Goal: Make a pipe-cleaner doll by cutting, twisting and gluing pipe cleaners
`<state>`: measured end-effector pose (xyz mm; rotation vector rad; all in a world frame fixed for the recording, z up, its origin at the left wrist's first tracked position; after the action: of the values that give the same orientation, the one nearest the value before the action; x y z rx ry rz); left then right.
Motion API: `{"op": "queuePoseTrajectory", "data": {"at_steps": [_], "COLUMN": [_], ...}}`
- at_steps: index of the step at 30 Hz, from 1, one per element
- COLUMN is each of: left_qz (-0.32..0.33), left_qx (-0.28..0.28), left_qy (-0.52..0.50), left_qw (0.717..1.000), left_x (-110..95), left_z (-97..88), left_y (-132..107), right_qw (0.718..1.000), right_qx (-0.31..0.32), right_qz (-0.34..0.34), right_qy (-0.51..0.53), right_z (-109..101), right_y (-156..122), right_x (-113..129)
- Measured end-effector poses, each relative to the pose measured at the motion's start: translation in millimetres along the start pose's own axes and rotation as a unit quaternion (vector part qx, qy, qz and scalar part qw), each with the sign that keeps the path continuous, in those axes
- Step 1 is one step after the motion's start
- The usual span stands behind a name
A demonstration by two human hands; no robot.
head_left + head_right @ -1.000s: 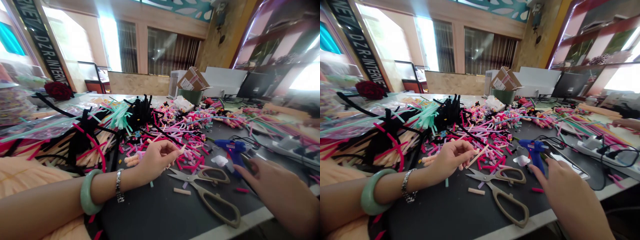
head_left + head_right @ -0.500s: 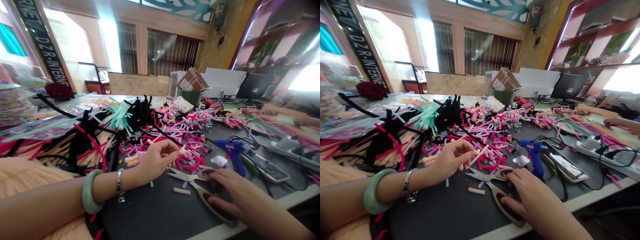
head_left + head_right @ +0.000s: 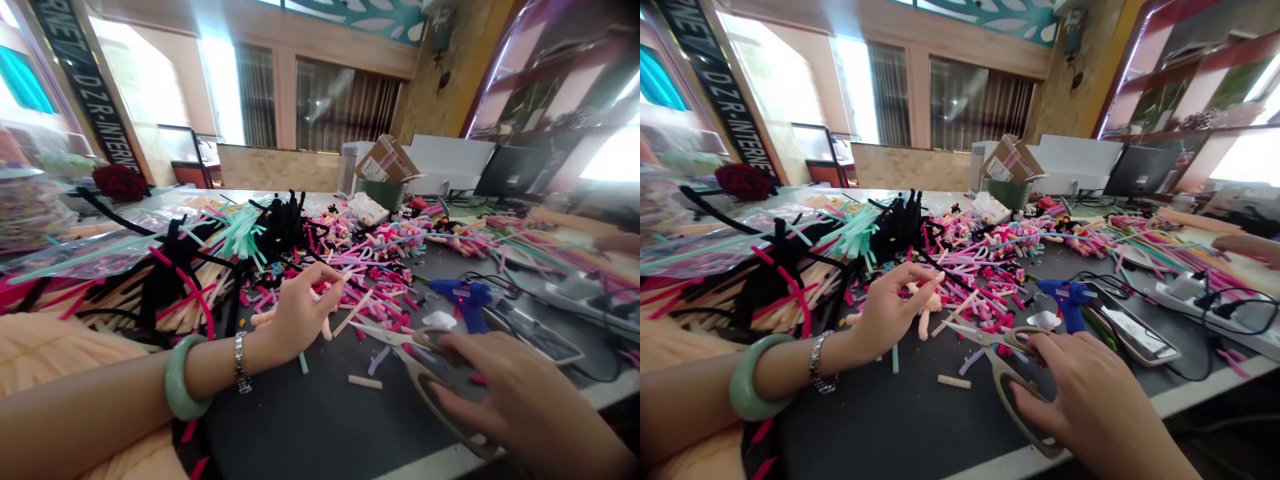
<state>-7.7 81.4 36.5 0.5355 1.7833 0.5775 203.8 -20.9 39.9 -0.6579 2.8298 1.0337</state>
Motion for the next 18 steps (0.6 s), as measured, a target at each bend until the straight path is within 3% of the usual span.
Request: {"op": "queuePoseTrajectory", "data": {"at_steps": [8, 12, 18], "left_qz": [0.029, 0.099, 0.162], "left_qx": [-0.002, -0.029, -0.044], "left_qy": [0.034, 0.104, 0.100], "left_qw": [0.999, 0.989, 0.981], "left_x": [-2, -12, -20], "left_z": [1.9, -1.3, -1.0], "left_y": [0, 0, -6], "right_qw": [0.990, 0.989, 0.991], "right_qx": [-0.095, -0.092, -0.075], "right_qz": [0.084, 0.095, 0.099], "right_qy": [-0.055, -0.071, -0.047], "right_z": [-16, -15, -6], "right_y": [3, 6, 6], "right_x": [-10, -7, -3]}}
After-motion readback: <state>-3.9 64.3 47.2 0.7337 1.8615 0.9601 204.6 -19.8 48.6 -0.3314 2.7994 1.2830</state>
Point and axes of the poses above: each hand's wrist, its own y-axis towards the middle knuckle, its own z-axis out of the palm, x = y × z, the point moved 6 cm from there along y, towards the middle knuckle, and after that the axes turned 9 degrees about -x, right-handed, at the moved point
